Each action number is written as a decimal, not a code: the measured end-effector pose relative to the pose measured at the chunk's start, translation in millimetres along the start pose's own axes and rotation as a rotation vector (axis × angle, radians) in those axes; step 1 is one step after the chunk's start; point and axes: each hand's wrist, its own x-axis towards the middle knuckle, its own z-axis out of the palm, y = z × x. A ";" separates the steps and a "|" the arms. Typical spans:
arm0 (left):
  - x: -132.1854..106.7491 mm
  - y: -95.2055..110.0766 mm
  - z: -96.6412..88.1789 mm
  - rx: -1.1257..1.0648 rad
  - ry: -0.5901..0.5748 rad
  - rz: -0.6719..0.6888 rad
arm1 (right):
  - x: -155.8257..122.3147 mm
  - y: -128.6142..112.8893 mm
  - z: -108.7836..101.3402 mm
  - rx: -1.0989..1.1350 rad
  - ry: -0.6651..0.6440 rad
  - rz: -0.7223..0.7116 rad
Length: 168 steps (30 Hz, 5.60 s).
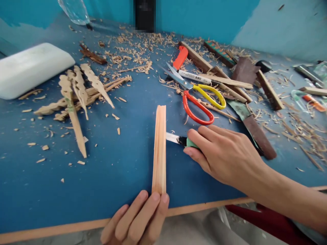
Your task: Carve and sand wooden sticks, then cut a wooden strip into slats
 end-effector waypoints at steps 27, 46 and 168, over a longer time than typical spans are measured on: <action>-5.7 -0.2 7.1 0.013 0.075 -0.019 | -10.4 -34.0 -12.1 -0.078 -0.181 -0.159; -0.7 9.5 15.9 0.009 0.176 -0.128 | 6.8 -24.3 -8.3 0.014 -0.190 -0.185; 109.0 64.6 -23.1 -1.539 -0.179 -1.515 | -22.0 17.0 -32.6 0.660 0.396 0.005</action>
